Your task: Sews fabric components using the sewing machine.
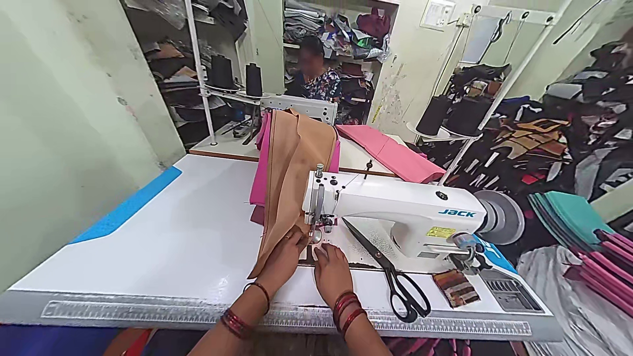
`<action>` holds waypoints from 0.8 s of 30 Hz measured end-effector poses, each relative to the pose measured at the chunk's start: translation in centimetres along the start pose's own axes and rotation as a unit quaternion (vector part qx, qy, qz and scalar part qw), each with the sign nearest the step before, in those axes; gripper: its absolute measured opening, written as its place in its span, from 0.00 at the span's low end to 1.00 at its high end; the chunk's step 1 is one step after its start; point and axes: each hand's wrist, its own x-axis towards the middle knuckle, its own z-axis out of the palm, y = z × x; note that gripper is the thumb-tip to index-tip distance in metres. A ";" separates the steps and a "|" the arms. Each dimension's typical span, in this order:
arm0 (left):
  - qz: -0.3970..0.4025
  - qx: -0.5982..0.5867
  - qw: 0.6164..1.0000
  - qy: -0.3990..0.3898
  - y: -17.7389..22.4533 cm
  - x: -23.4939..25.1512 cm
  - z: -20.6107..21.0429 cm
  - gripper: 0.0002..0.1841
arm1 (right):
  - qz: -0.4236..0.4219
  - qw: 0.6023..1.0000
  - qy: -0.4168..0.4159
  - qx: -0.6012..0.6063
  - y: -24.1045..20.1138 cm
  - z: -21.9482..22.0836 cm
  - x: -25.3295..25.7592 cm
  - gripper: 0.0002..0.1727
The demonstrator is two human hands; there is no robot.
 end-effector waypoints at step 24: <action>-0.162 -0.098 0.981 0.032 -3.5 3.5 -1.7 0.19 | 0.174 0.974 0.123 -0.077 9.6 -6.5 -13.0 0.23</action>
